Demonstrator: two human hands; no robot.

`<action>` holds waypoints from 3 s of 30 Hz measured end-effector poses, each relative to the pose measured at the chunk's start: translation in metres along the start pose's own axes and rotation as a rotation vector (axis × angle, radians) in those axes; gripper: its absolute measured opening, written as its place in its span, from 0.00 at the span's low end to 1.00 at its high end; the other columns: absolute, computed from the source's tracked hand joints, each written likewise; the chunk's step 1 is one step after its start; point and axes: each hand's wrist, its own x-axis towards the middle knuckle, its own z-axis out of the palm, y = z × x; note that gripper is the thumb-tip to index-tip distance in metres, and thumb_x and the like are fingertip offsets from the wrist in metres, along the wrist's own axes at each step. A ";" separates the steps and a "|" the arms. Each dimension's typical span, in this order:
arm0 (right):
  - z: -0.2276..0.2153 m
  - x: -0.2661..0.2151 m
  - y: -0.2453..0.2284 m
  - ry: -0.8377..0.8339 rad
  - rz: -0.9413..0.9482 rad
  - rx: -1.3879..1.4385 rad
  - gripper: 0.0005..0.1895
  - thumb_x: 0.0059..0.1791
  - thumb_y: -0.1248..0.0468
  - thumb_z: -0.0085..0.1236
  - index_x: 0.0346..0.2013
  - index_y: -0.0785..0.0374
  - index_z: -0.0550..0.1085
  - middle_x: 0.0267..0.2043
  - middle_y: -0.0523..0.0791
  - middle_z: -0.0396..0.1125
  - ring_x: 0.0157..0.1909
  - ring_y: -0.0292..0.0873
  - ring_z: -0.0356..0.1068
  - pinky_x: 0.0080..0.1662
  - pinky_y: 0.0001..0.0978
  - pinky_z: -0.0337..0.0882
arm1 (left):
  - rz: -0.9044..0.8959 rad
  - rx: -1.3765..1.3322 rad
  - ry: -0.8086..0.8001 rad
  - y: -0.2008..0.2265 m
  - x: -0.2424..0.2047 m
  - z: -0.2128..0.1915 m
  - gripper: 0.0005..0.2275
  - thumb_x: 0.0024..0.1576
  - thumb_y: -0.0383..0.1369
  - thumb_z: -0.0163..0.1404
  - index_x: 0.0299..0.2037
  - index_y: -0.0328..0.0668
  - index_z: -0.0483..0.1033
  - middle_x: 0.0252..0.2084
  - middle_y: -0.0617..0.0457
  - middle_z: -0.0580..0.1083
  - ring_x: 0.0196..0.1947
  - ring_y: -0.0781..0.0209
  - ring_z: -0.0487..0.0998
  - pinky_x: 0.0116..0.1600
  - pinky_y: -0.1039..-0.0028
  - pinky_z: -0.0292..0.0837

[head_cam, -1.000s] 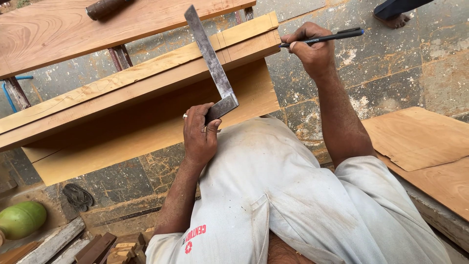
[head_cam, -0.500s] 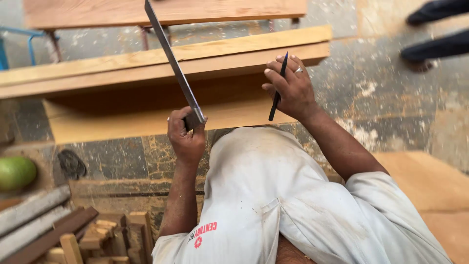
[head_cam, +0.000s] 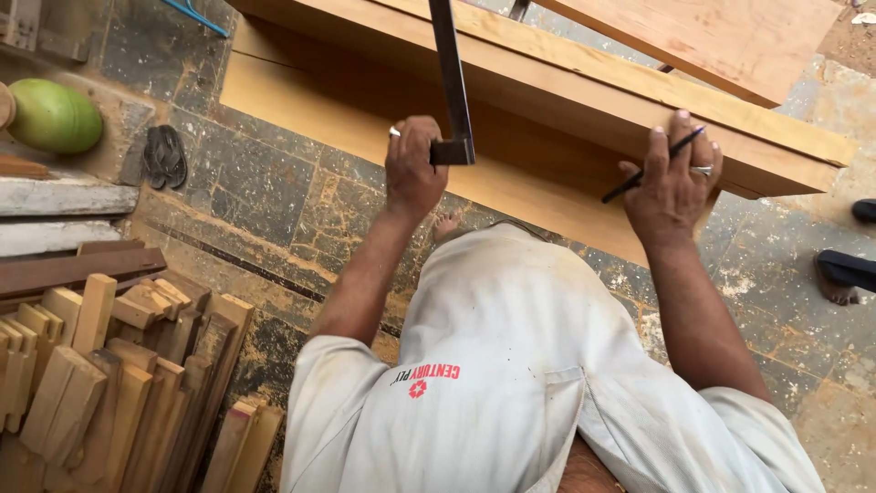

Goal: Measuring and marking wooden boards using a try square and a pencil for construction.

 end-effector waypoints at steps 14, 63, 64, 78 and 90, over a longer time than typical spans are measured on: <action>-0.013 0.008 -0.049 0.070 0.183 -0.233 0.35 0.53 0.54 0.68 0.69 0.52 0.59 0.61 0.45 0.64 0.61 0.48 0.60 0.64 0.50 0.56 | 0.567 0.415 -0.131 -0.138 0.111 -0.048 0.06 0.62 0.24 0.47 0.33 0.44 0.69 0.66 0.45 0.71 0.69 0.48 0.67 0.74 0.53 0.57; -0.034 0.015 -0.054 -0.788 0.404 0.300 0.29 0.40 0.45 0.70 0.49 0.54 0.73 0.41 0.43 0.72 0.54 0.49 0.70 0.57 0.49 0.63 | 0.605 0.189 -0.583 -0.092 0.077 -0.088 0.08 0.47 0.20 0.52 0.35 0.36 0.72 0.54 0.44 0.78 0.57 0.43 0.77 0.57 0.55 0.73; -0.031 0.015 -0.053 -0.735 0.394 0.294 0.29 0.39 0.45 0.70 0.49 0.53 0.73 0.43 0.44 0.72 0.54 0.50 0.69 0.58 0.50 0.62 | 0.583 0.136 -0.581 -0.090 0.074 -0.091 0.06 0.51 0.23 0.55 0.34 0.37 0.70 0.53 0.45 0.78 0.56 0.44 0.78 0.55 0.56 0.72; 0.016 -0.046 -0.110 0.073 0.532 0.149 0.15 0.51 0.62 0.64 0.49 0.62 0.72 0.59 0.50 0.71 0.63 0.55 0.70 0.62 0.45 0.71 | 0.478 -0.185 -0.584 -0.029 0.067 -0.093 0.11 0.50 0.24 0.63 0.32 0.40 0.69 0.38 0.50 0.75 0.40 0.48 0.74 0.41 0.58 0.69; -0.118 -0.084 -0.112 0.336 0.576 0.417 0.30 0.54 0.41 0.53 0.57 0.60 0.60 0.62 0.57 0.68 0.71 0.57 0.62 0.70 0.52 0.62 | -0.286 -0.680 -1.558 0.080 0.091 0.052 0.14 0.51 0.25 0.64 0.43 0.40 0.72 0.30 0.58 0.76 0.31 0.68 0.78 0.35 0.75 0.73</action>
